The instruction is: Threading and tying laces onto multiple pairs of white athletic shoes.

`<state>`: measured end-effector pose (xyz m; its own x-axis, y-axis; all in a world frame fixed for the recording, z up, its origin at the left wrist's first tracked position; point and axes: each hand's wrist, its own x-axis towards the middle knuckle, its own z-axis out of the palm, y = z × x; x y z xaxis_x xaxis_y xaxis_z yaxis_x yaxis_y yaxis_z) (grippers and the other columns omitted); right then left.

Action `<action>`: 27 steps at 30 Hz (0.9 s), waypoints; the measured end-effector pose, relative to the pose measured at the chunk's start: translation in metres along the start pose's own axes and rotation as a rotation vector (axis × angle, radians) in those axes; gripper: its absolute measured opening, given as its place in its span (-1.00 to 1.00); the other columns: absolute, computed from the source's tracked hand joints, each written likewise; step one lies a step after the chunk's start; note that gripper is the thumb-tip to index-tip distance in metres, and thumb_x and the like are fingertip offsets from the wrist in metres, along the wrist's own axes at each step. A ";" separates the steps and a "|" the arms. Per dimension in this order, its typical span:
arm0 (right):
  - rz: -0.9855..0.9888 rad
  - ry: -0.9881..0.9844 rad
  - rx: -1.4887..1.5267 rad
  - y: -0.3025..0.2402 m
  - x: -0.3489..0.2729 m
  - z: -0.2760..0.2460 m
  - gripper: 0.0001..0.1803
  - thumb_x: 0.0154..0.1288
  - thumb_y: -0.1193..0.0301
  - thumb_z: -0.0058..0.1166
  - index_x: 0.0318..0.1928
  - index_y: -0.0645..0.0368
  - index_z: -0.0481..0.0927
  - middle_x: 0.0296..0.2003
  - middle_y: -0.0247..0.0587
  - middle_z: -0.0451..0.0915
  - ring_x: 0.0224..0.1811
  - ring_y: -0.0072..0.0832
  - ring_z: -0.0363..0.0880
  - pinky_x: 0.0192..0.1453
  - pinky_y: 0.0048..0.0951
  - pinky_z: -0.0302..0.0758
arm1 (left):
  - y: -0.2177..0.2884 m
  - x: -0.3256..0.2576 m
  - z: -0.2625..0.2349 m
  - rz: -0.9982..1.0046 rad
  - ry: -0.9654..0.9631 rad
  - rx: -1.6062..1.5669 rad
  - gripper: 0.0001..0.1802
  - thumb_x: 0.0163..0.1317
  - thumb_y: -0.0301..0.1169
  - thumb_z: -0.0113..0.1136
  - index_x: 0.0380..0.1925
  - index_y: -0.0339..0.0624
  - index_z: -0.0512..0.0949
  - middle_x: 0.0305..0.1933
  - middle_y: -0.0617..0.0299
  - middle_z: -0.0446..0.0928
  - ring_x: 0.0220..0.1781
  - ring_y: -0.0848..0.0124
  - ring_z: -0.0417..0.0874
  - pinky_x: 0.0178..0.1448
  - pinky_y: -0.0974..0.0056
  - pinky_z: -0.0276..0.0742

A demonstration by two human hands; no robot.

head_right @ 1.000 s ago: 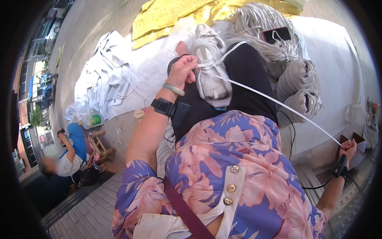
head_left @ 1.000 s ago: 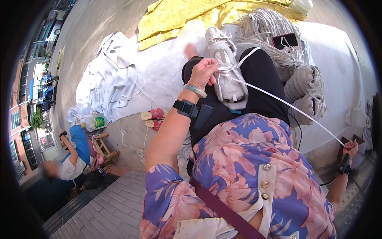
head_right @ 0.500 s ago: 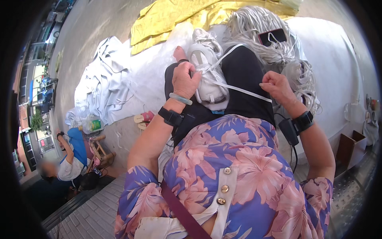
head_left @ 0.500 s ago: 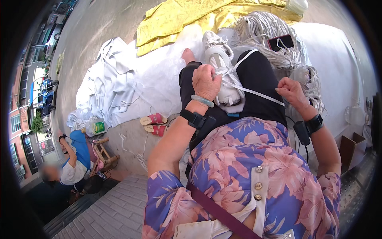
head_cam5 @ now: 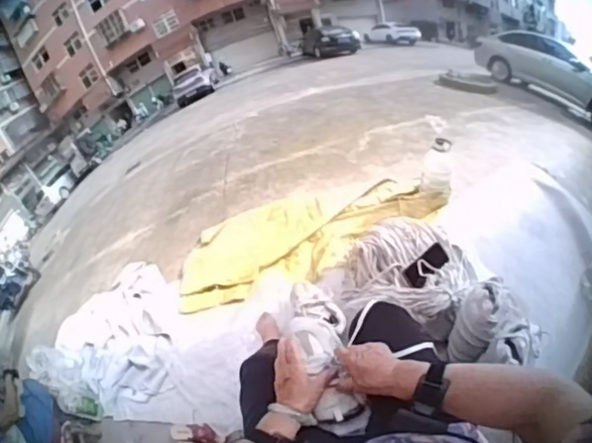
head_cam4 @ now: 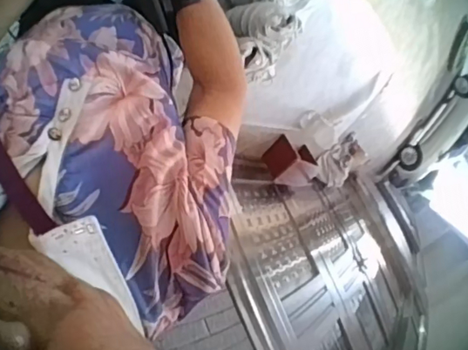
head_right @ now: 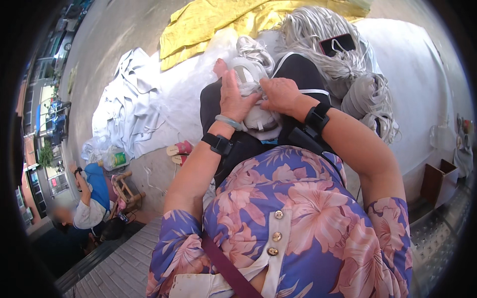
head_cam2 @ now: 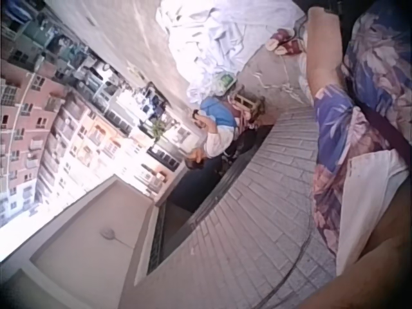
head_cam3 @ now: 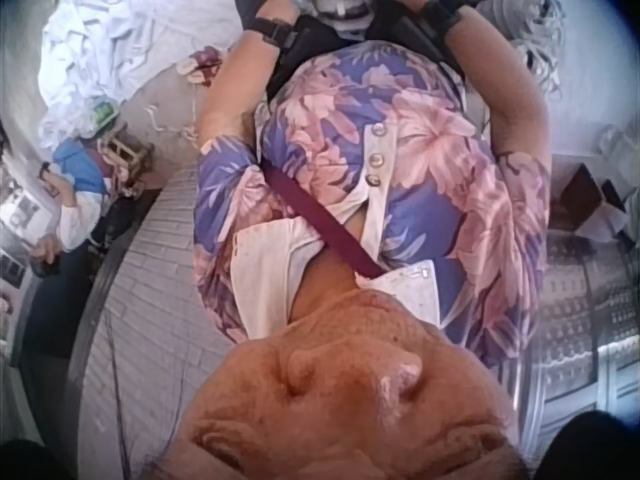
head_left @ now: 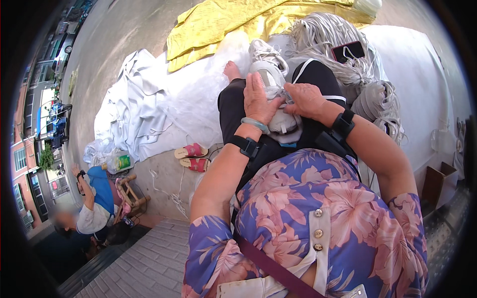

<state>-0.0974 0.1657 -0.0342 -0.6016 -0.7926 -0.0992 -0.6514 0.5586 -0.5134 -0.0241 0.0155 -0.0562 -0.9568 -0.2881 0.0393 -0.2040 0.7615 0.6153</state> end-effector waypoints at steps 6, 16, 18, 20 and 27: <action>0.089 -0.004 -0.176 -0.018 -0.002 0.010 -0.76 -0.01 0.38 0.05 -0.33 0.27 0.44 -0.40 -0.01 0.56 -0.32 -0.16 0.59 -0.26 -0.24 0.51 | -0.002 0.002 0.009 0.046 0.037 -0.013 0.03 -0.22 -0.33 0.35 0.23 -0.29 -0.06 0.29 -0.27 -0.04 0.20 -0.18 0.16 0.28 0.08 0.12; 0.099 -0.117 -0.195 -0.017 0.007 0.007 -0.82 0.05 0.41 -0.04 -0.35 0.26 0.48 -0.39 0.00 0.57 -0.29 -0.18 0.59 -0.25 -0.25 0.52 | -0.008 -0.001 0.017 0.049 0.104 0.023 0.01 -0.22 -0.39 0.32 0.24 -0.27 -0.07 0.28 -0.27 -0.01 0.20 -0.16 0.17 0.26 0.06 0.14; 0.097 -0.171 -0.191 -0.015 0.007 0.004 -0.80 0.01 0.43 -0.03 -0.34 0.27 0.52 -0.36 0.00 0.59 -0.24 -0.19 0.59 -0.20 -0.27 0.52 | -0.011 -0.002 0.014 0.156 0.094 0.006 0.01 -0.21 -0.39 0.32 0.24 -0.25 -0.06 0.27 -0.25 0.02 0.22 -0.15 0.17 0.26 0.06 0.14; 0.020 -0.193 -0.182 -0.008 0.009 0.004 -0.78 0.00 0.43 -0.05 -0.32 0.26 0.53 -0.34 0.02 0.58 -0.20 -0.15 0.57 -0.14 -0.23 0.49 | -0.010 -0.003 0.012 0.172 0.102 0.050 -0.02 -0.22 -0.39 0.32 0.22 -0.28 -0.02 0.24 -0.23 0.06 0.21 -0.14 0.17 0.25 0.05 0.14; -0.077 -0.299 -0.011 0.012 0.022 -0.006 -0.77 -0.05 0.49 -0.10 -0.37 0.32 0.54 -0.36 0.13 0.55 -0.20 -0.03 0.52 -0.10 -0.18 0.44 | 0.002 -0.005 -0.001 0.477 0.174 0.337 -0.44 -0.22 -0.36 0.29 -0.12 -0.17 0.37 0.16 -0.03 0.23 0.16 -0.02 0.25 0.21 -0.15 0.07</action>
<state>-0.1207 0.1561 -0.0376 -0.3882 -0.8688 -0.3075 -0.6958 0.4951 -0.5203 -0.0195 0.0178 -0.0539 -0.9167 0.0610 0.3949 0.1573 0.9636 0.2163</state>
